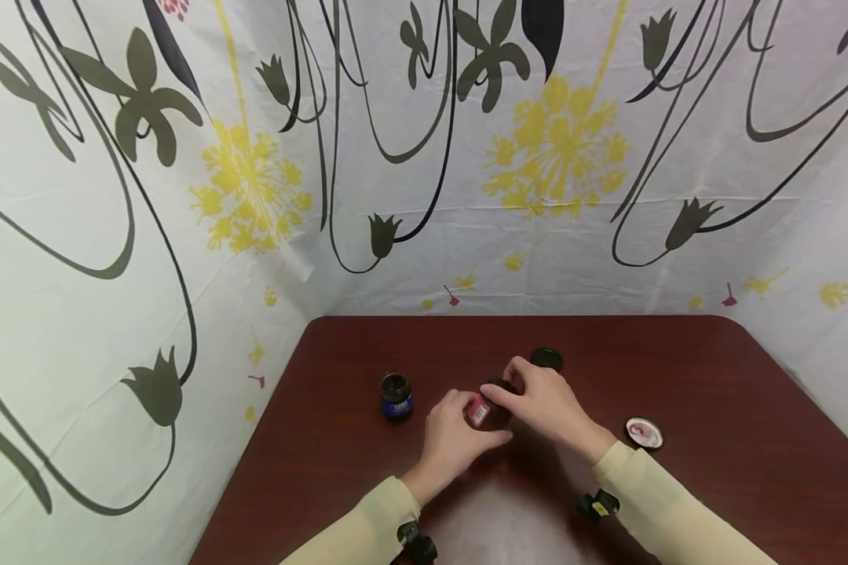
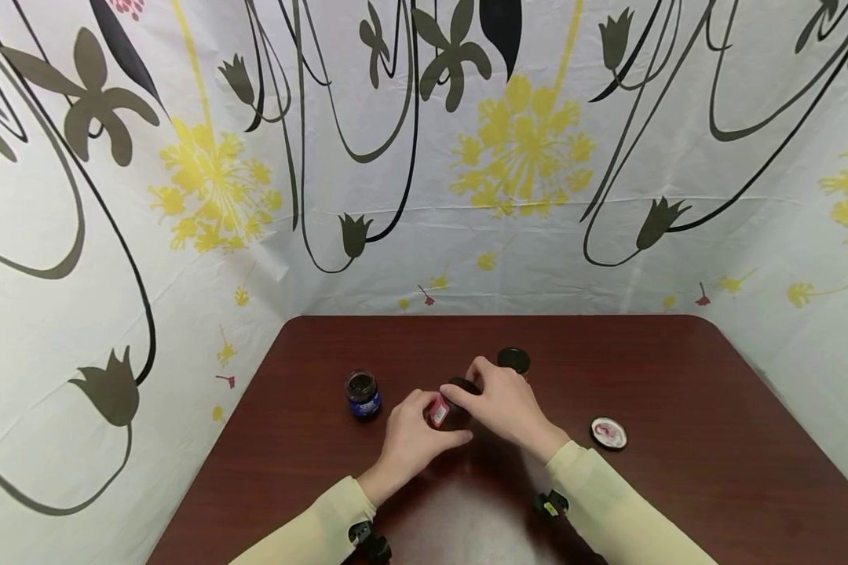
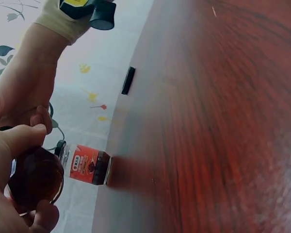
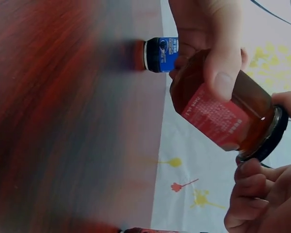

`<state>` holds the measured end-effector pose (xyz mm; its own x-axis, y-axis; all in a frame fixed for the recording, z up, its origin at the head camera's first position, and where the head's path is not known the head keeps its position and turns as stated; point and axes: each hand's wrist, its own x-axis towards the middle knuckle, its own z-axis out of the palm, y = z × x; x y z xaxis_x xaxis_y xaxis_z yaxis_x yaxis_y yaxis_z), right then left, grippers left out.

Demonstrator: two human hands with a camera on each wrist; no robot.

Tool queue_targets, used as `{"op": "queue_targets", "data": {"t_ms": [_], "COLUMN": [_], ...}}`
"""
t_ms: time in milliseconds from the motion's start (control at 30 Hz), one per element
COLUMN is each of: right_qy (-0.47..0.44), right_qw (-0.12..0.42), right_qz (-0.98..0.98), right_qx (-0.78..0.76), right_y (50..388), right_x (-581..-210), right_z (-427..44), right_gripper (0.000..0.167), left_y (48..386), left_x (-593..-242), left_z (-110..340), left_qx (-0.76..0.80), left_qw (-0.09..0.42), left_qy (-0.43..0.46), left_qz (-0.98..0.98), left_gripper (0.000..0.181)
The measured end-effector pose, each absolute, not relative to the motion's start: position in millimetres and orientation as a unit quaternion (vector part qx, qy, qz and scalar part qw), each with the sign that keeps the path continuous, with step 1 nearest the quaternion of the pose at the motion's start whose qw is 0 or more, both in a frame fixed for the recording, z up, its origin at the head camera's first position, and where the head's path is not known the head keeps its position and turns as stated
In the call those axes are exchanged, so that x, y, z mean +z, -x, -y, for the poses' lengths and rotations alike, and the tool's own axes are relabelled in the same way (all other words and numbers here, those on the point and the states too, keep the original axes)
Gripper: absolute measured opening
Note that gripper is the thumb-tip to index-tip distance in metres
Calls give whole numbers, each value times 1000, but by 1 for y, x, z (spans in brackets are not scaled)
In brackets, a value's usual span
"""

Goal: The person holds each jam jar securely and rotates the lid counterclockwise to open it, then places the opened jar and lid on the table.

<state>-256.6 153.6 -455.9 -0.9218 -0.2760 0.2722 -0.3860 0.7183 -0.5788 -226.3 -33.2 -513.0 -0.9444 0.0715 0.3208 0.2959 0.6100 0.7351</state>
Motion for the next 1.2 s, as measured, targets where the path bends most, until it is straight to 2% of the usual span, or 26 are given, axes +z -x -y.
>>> {"op": "queue_targets", "data": {"t_ms": [300,467,633,933,1200], "right_qy": [-181,-196,-205,-218,-238], "right_qw": [102,113,117,112,107], "right_qz": [896,878,857,838,829], "right_qx": [392,422,458,487,495], "right_y": [254,255,255,252,235], "right_x": [-466,-468,-469,-468,-445], "right_z": [-155,-156,-158,-158,-155], "right_gripper": [44,37,34,31,29], "left_y": [224,223,223,217,213], "left_x": [-510,-505,-503,-499,-497], "left_z": [32,33,35,35,34], "left_qx": [-459,-460,-457,-463,-460], "left_qw": [99,112,125,127,142], "left_qy": [120,143,164,163,161], "left_qz": [875,869,866,862,861], "left_gripper": [48,44,48,50,48]}}
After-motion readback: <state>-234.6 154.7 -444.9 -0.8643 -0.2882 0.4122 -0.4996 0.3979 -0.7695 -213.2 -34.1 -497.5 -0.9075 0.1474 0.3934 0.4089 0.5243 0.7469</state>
